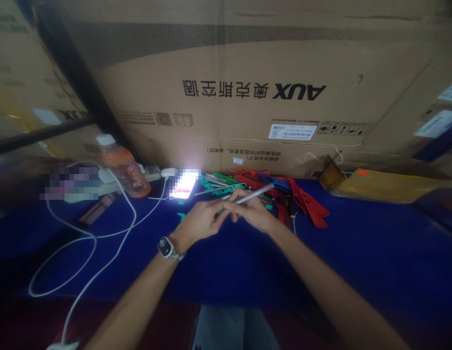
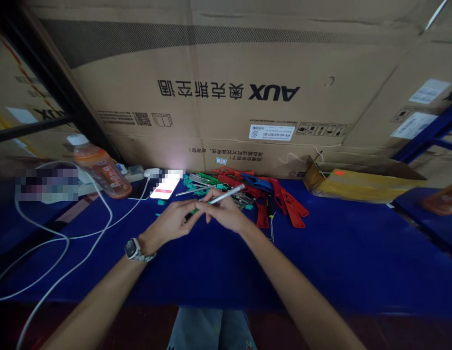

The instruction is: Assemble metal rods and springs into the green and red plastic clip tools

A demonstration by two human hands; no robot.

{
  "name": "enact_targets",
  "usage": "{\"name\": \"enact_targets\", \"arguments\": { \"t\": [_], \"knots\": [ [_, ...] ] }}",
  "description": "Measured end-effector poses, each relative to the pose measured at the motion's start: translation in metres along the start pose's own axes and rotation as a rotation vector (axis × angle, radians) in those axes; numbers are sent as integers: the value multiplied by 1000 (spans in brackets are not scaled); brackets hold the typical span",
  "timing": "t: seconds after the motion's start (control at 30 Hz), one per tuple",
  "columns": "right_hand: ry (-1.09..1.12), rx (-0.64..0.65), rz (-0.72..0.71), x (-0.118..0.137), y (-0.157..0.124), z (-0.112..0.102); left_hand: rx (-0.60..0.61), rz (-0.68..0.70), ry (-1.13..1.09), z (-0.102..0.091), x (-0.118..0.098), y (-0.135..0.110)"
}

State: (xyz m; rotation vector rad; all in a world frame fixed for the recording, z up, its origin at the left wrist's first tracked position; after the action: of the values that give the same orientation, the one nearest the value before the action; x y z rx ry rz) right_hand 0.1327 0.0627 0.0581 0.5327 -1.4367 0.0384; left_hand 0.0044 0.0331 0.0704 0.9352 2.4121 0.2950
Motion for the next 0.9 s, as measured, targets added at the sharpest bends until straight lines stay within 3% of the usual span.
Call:
{"name": "enact_targets", "arguments": {
  "t": [0.07,0.37,0.53,0.73,0.83,0.9],
  "knots": [
    [77,-42,-13,-3,3,11,-52,-48,-46,-3,5,3],
    [57,-309,-9,-19,6,5,-180,-236,-425,1,32,4],
    [-43,-415,-25,-29,-1,18,-107,-244,-469,10,28,6],
    [-87,-370,-51,-23,-4,35,-163,-207,-567,-4,23,6],
    [-12,-324,-52,-13,-4,37,-74,-282,-774,3,25,5],
    [55,-392,-96,-3,-3,28,-37,-373,-909,7,26,6]
  ]
}}
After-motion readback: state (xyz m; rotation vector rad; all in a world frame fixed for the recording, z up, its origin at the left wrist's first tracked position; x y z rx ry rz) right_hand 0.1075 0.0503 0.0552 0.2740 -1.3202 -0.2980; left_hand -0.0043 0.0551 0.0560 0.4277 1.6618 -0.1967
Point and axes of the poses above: each hand's wrist, its own y-axis towards the middle knuckle, its own z-axis out of the palm, x = y × z, the point moved 8 cm from there along y, towards the middle knuckle, and after that the axes turned 6 degrees about -z, right-handed, at the moved point
